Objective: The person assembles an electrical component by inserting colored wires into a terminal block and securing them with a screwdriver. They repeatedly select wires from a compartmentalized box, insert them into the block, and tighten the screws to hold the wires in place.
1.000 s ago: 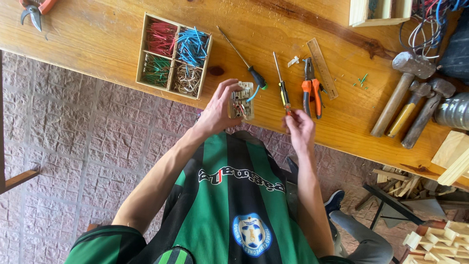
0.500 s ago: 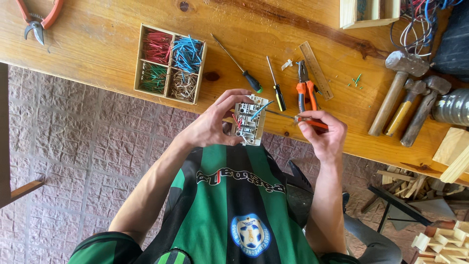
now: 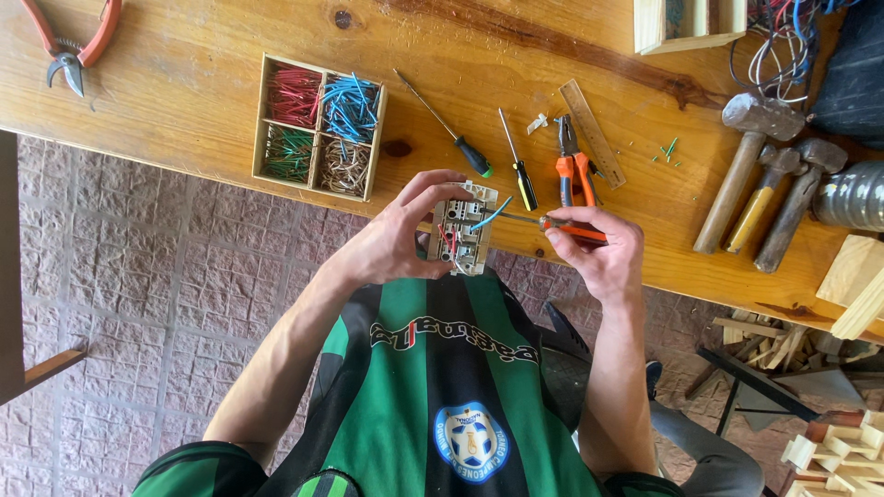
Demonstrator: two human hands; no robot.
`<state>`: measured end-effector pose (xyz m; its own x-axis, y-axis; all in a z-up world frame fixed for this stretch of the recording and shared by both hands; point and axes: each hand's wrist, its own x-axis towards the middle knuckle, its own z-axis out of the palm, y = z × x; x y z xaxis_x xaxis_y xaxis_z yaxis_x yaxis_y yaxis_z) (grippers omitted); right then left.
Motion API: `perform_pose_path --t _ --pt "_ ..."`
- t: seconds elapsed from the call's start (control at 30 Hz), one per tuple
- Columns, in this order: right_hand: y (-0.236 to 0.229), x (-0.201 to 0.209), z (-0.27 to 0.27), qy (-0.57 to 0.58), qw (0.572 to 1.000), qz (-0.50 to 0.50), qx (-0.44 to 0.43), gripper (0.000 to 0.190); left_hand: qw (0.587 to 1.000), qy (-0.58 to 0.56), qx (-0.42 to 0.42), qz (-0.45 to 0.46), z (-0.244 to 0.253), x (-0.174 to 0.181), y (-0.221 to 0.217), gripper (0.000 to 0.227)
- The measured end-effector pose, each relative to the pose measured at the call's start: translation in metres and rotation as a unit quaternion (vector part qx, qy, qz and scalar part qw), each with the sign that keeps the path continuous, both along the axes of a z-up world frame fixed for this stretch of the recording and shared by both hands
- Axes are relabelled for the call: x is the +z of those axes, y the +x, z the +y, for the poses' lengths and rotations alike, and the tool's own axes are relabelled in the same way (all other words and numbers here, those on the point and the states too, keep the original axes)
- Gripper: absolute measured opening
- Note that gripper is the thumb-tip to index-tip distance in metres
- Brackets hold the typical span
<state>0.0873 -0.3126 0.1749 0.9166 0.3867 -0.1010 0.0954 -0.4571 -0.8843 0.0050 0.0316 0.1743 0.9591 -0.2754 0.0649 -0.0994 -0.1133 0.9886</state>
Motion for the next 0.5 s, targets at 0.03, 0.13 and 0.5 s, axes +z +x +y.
perform_pose_path --t 0.03,0.13,0.5 --pt "0.001 0.0 -0.001 -0.001 1.0 0.001 0.001 0.028 1.0 -0.001 0.001 0.001 0.0 0.001 0.001 0.1" --pt "0.005 0.001 0.003 0.013 1.0 0.021 -0.005 0.031 1.0 0.016 -0.002 -0.01 0.002 0.006 0.003 0.1" --pt "0.007 -0.002 0.014 0.118 0.993 0.013 0.011 0.027 0.998 0.055 0.018 -0.012 0.011 0.007 0.004 0.104"
